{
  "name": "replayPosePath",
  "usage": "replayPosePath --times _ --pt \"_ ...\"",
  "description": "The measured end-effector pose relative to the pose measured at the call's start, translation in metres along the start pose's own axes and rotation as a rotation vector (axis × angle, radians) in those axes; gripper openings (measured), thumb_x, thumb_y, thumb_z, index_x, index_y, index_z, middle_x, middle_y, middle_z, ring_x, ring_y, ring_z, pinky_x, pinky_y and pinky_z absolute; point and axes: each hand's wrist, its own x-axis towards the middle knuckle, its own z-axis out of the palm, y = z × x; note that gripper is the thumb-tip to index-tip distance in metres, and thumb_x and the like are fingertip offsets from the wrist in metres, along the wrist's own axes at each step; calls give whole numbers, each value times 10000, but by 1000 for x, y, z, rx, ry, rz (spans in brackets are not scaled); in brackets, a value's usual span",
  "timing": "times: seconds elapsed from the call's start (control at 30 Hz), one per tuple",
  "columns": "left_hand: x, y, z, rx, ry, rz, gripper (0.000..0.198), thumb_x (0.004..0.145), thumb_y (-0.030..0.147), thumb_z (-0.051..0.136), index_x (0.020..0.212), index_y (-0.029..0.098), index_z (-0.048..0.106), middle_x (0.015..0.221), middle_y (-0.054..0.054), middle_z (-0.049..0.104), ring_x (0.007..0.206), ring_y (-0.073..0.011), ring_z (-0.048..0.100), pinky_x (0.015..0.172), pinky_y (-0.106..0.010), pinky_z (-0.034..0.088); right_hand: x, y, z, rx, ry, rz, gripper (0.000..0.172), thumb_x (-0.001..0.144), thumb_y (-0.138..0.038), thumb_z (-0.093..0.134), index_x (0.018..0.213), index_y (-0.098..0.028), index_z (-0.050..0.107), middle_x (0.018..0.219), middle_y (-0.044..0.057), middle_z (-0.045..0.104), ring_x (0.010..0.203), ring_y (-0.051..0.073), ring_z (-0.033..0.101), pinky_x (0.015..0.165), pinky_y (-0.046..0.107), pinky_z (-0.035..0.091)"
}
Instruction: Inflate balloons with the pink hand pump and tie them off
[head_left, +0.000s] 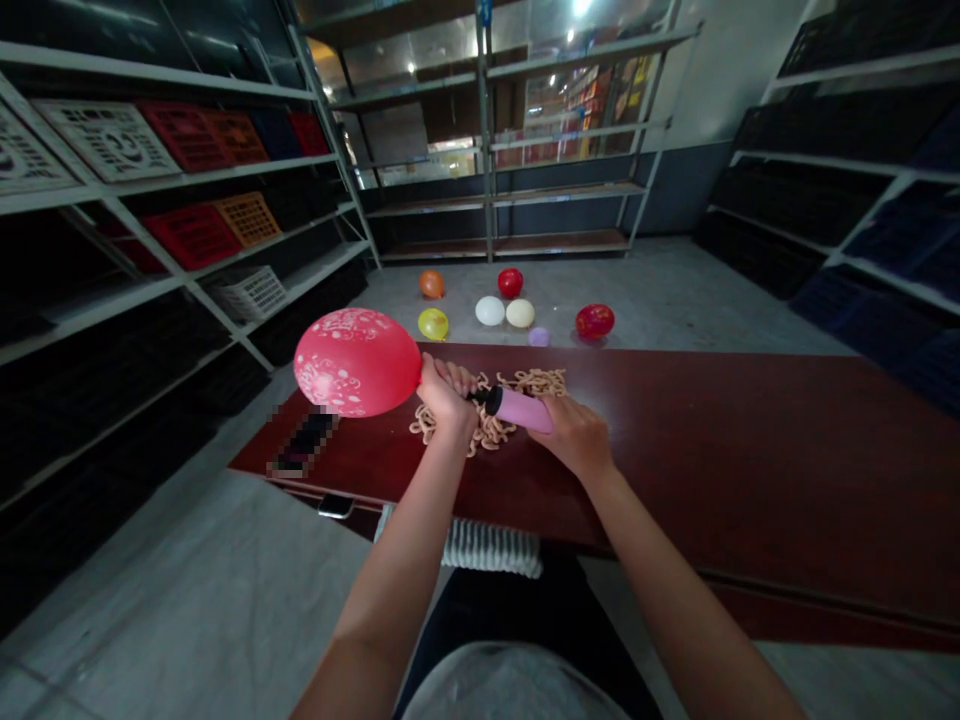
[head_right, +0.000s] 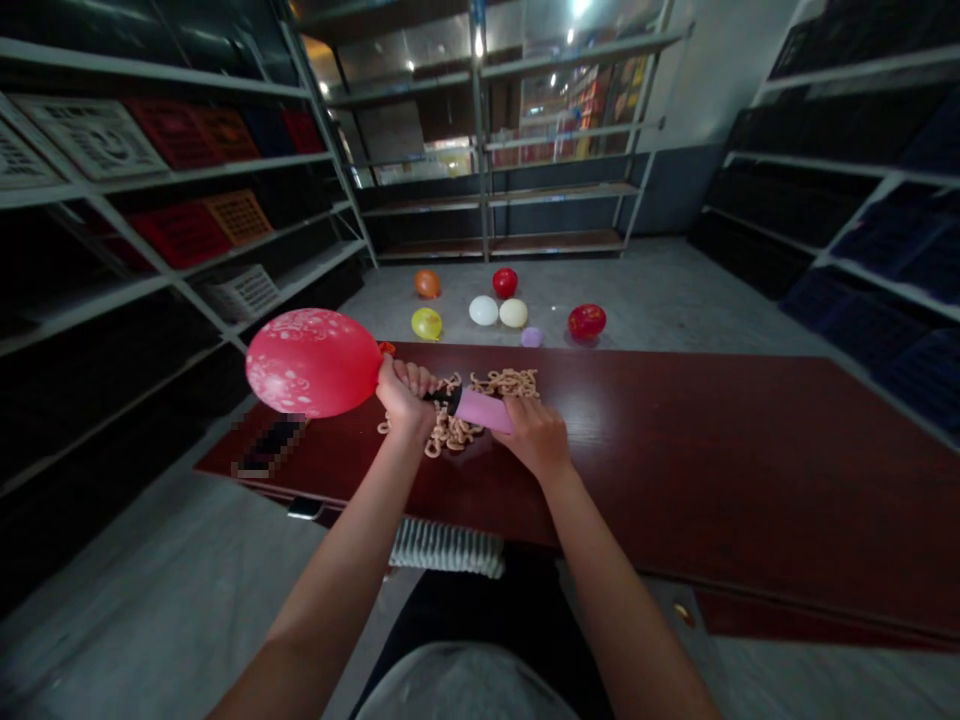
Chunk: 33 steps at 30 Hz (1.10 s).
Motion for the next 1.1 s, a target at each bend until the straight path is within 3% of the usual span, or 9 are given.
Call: replayPosePath --times 0.17,0.37,0.5,0.63,0.87,1.1 --pt "4 25 -19 -77 75 86 505 990 246 408 532 184 204 369 55 198 315 -67 188 426 -291 136 -6 7 4 -51 19 -105 332 872 -392 633 1135 -189 646 1002 112 733 840 262 676 714 347 482" --pt "13 67 -38 -102 99 149 448 936 164 414 526 187 237 384 54 208 329 -72 188 420 -264 151 -6 11 2 -36 11 -129 339 873 -396 635 1154 -205 650 1021 116 734 884 278 677 768 366 489" --pt "17 92 -43 -98 27 201 487 973 208 399 518 190 229 382 56 201 323 -70 180 410 -258 149 -5 9 1 -34 -25 -105 345 884 -411 615 1155 -201 650 1048 121 731 902 275 674 805 370 486" --pt "12 104 -28 -76 -87 241 545 1011 290 393 513 194 195 371 60 179 306 -72 162 385 -256 153 -6 9 5 -8 -11 -73 363 862 -370 634 1173 -184 645 1080 115 730 914 265 677 820 353 482" --pt "5 89 14 -52 -146 263 607 1031 392 411 507 192 179 369 63 169 306 -68 143 362 -238 162 -2 18 1 76 26 199 385 824 -309 661 1183 -172 636 1075 110 722 968 260 648 791 325 461" --pt "14 47 46 -5 -124 207 644 981 518 508 532 195 179 394 72 139 329 -67 119 359 -237 155 2 17 -5 109 56 365 304 822 -308 650 1084 -155 664 1006 112 713 926 245 617 766 313 411"
